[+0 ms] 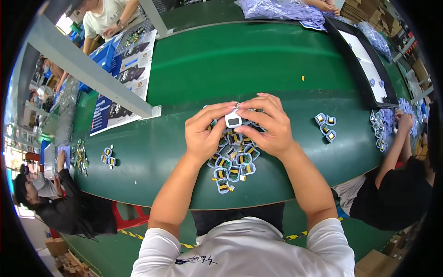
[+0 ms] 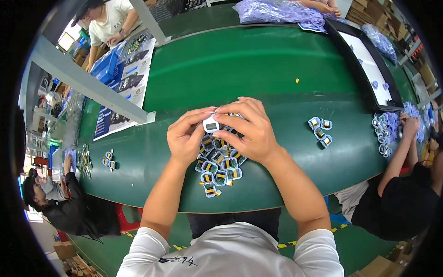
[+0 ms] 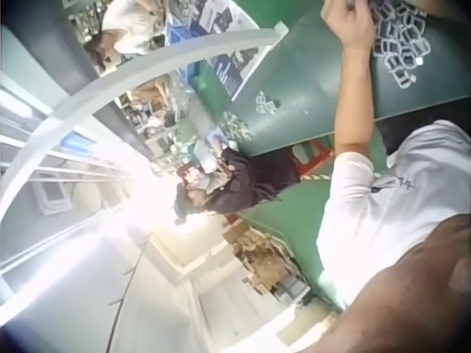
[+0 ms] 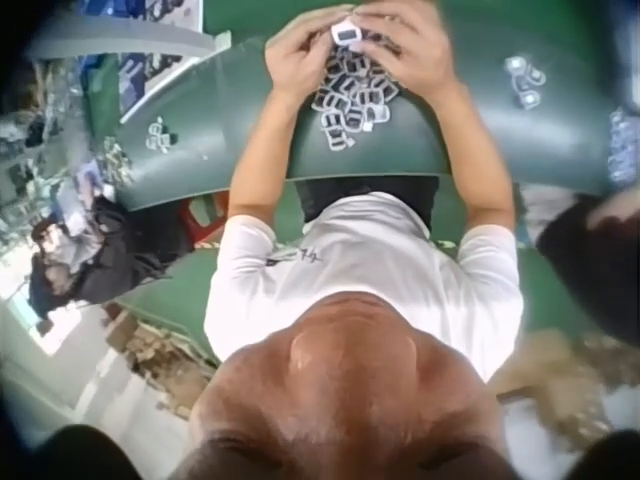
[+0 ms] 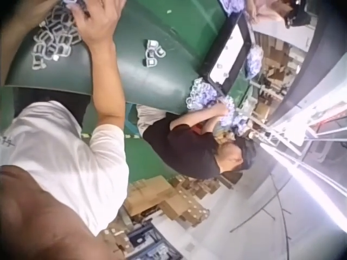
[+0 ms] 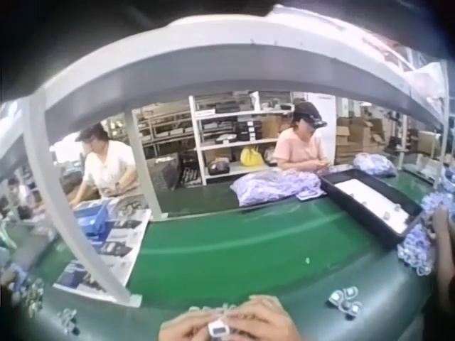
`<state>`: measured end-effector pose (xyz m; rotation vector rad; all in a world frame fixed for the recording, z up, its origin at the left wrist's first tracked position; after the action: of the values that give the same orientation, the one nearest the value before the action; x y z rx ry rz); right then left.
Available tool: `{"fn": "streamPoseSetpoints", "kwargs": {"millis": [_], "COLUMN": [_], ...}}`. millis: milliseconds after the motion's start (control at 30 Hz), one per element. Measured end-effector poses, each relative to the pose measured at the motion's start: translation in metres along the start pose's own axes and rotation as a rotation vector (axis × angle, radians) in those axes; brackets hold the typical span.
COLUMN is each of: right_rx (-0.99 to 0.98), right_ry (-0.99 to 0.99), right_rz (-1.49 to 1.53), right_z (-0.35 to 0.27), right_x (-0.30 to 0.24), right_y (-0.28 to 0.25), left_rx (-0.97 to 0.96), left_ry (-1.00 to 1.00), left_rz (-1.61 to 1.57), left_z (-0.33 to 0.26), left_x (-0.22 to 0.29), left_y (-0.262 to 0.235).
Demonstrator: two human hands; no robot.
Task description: Assembling small electronic components by manually sticking adhesive parts onto circuit boards at a factory workbench.
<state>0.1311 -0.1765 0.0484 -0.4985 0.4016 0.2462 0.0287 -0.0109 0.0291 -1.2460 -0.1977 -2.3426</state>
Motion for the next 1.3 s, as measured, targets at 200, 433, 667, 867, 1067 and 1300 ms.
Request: {"fn": "streamPoseSetpoints", "kwargs": {"millis": [200, 433, 667, 867, 1067, 1300], "right_rx": [-0.042, -0.049, -0.076, -0.066, -0.04, 0.013], "right_ry": [0.016, -0.011, -0.064, -0.037, -0.021, 0.003], "right_rz": [-0.023, -0.128, -0.272, -0.279, -0.225, -0.129], "right_z": [-0.002, -0.007, -0.003, -0.001, -0.004, -0.009], "right_x": [0.0, -0.005, -0.016, -0.016, -0.012, -0.011], "right_y": [0.008, 0.01, 0.015, 0.017, 0.017, 0.016], "left_rx": [-0.069, 0.035, 0.08, 0.078, 0.108, 0.072], "left_ry": [0.059, -0.49, -0.602, -0.617, -0.608, -0.591], "left_rz": [0.047, -0.341, -0.411, -0.382, -0.511, -0.489], "left_z": [-0.001, -0.015, -0.013, -0.014, -0.01, -0.011], "left_x": [-0.005, -0.014, -0.005, -0.01, -0.004, -0.007], "left_y": [-0.008, 0.002, 0.002, -0.002, -0.001, -0.004]}}
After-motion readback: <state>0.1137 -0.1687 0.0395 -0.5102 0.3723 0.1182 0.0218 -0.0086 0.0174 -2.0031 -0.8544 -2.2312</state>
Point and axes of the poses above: each hand's wrist, its own z-axis towards the middle knuckle, its own y-axis out of the palm, x = y × z, the point moved 3 cm from there along z, towards the middle knuckle
